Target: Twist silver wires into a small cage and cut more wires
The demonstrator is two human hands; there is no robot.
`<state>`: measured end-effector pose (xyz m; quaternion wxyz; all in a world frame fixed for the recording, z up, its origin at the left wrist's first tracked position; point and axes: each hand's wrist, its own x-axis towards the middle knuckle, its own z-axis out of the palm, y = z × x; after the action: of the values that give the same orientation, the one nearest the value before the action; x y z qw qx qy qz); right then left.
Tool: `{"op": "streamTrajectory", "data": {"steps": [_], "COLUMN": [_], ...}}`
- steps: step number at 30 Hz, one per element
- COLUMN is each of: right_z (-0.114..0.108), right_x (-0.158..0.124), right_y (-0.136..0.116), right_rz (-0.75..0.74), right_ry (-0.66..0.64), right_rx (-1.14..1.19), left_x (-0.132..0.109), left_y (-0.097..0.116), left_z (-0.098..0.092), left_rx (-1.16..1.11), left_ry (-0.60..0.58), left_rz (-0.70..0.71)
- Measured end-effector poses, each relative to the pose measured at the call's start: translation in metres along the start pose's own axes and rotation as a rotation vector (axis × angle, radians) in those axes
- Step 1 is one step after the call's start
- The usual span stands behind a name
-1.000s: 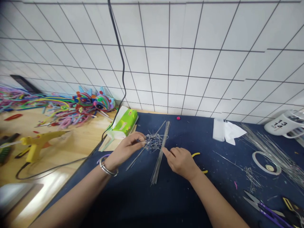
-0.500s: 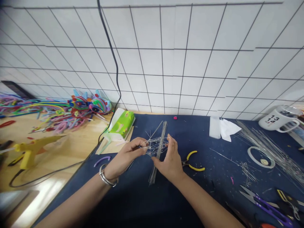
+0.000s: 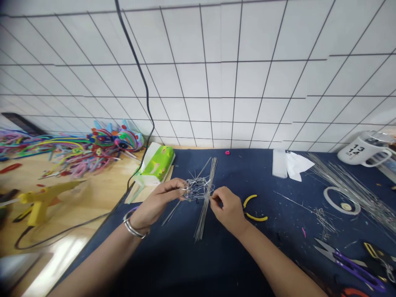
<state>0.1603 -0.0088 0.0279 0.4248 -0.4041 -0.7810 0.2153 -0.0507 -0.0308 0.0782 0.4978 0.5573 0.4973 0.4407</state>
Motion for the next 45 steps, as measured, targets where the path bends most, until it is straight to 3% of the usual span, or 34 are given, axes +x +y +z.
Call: {"op": "streamTrajectory", "data": {"steps": [8, 15, 26, 45], "right_z": [-0.002, -0.001, 0.004, 0.007], "right_x": [0.003, 0.005, 0.005, 0.001], "right_y": [0.007, -0.013, -0.02, -0.022], "right_rz": [-0.021, 0.021, 0.039, 0.148], "right_ry": [-0.067, 0.089, 0.131, 0.046], "right_rx": [0.043, 0.122, 0.035, 0.143], "left_x": [0.002, 0.003, 0.002, -0.001], "left_y": [0.006, -0.002, -0.013, -0.016], "left_z": [-0.008, -0.001, 0.018, 0.023], "left_rx": [0.041, -0.059, -0.108, 0.001], "left_ry": [-0.014, 0.066, 0.023, 0.049], "left_rz": [0.034, -0.022, -0.093, -0.029]}}
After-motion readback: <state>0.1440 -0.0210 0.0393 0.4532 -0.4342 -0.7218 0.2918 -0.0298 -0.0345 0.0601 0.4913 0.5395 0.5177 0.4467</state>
